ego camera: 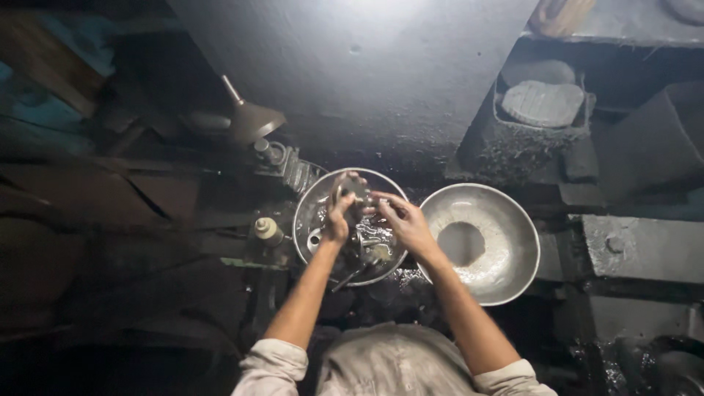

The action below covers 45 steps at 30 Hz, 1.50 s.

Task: The person grinds small metal parts against a rotating grinding wheel, holding them with both hands and rotating them to smooth different surfaces. The person periodically dips the parts into a metal bowl of liquid, likely for cooling or cleaning, before resuming grinding.

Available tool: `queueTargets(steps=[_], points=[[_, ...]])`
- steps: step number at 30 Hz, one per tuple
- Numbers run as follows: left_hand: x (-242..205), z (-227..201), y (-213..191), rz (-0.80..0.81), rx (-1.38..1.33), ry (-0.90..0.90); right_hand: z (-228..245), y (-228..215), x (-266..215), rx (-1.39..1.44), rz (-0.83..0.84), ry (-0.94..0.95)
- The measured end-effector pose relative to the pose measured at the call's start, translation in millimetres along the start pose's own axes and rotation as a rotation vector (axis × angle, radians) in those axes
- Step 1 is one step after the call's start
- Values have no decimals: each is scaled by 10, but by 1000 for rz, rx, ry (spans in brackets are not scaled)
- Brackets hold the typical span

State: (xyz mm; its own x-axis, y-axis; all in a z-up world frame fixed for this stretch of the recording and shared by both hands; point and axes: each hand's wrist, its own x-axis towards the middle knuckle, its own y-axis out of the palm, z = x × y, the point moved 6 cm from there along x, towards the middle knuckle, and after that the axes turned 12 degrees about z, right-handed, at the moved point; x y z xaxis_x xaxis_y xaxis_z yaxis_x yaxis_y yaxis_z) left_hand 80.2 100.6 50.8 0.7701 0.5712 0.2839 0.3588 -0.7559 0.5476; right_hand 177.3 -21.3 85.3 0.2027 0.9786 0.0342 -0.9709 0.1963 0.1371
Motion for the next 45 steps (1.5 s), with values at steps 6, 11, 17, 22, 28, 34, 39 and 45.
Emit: queueTargets(steps=[6, 11, 17, 22, 28, 34, 39, 45], points=[[175, -1522, 658, 252, 411, 237, -10, -291, -519, -68, -41, 172], [132, -2334, 975, 411, 311, 441, -428, -619, -984, -141, -211, 276], [58, -1431, 274, 246, 343, 248, -1066, -728, -1502, 15, -405, 388], [-54, -519, -291, -7, 728, -87, -1271, -753, -1707, -8, -439, 440], [73, -1446, 307, 283, 694, 323, -1325, -748, -1815, -52, -479, 432], [71, -2412, 813, 364, 447, 706, -1243, -631, -1699, -30, -440, 426], [188, -1567, 372, 285, 682, 513, -1124, -671, -1773, -41, -483, 451], [239, -368, -266, 41, 937, 6, -1157, -806, -1856, -24, -515, 391]])
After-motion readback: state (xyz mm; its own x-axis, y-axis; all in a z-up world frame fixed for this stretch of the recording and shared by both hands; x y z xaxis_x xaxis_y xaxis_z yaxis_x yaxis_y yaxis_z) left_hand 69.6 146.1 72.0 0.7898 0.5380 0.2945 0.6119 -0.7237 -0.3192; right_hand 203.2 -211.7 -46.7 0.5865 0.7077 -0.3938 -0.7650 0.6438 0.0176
